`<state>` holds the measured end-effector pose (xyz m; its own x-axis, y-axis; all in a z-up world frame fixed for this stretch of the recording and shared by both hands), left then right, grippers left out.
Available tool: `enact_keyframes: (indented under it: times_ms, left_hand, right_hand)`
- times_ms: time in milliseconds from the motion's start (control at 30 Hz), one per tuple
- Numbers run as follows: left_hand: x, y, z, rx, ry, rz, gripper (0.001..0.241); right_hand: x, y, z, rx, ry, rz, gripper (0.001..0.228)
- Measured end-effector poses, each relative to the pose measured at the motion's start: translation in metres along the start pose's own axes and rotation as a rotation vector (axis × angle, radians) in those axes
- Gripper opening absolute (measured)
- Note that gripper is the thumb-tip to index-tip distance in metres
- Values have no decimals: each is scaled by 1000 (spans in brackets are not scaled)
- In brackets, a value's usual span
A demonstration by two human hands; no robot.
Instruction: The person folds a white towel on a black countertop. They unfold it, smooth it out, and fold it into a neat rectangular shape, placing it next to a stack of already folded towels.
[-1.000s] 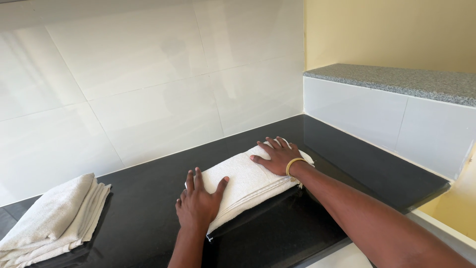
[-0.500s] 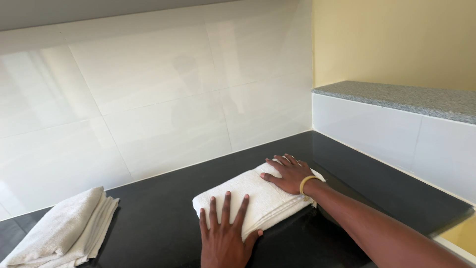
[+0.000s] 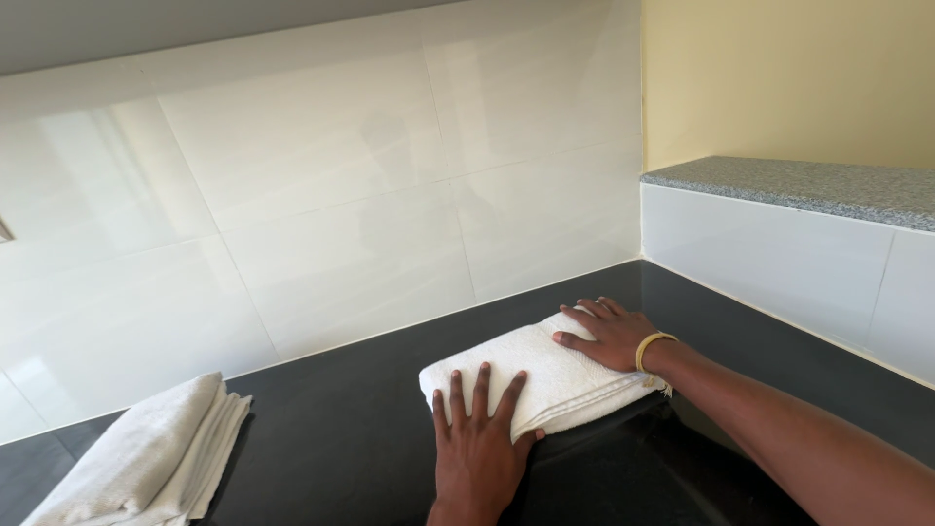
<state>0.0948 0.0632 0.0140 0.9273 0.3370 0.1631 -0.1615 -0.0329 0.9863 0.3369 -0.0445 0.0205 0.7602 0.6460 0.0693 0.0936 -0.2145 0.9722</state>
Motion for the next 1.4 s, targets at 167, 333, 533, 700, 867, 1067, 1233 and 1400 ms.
enact_keyframes:
  times_ms: [167,333,533,700,867,1067,1233,1400]
  left_hand:
    - [24,-1,3,-23,-27,31,72]
    - [52,-8,5,-55,-47,11,72]
    - [71,-5,15,-98,-60,99,65]
    - [108,-25,37,71,-91,261,64]
    - [142,-30,73,-36,24,193,68]
    - [159,-53,96,-280,-54,139,69]
    - [152,-52,101,-274,-129,116,62]
    - [146,-52,101,-302,-141,96,47]
  right_hand:
    - [3,10,26,-5,12,-30,84]
    - [18,9,58,-37,-13,-72,82]
    - [32,2,89,-51,-86,-38,81]
    - [-7,40,68,-246,-246,-22,83]
    - [-19,59,63,-245,-10,142,80]
    - [-36,47,31,68,263,-120,75]
    - [-22,21,44,-60,311,-167,60]
    - [-20,21,48,-128,224,-110,52]
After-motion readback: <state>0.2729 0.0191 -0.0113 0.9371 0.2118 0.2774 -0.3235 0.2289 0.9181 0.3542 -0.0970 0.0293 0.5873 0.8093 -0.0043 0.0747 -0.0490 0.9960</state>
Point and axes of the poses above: each hand's wrist, its own x-axis towards the middle knuckle, its own y-axis out of the back of the hand, z = x × y, the point moved 6 cm from there along x, towards the middle knuckle, and after that the axes turned 7 degrees about x, right-handed, at the moved point
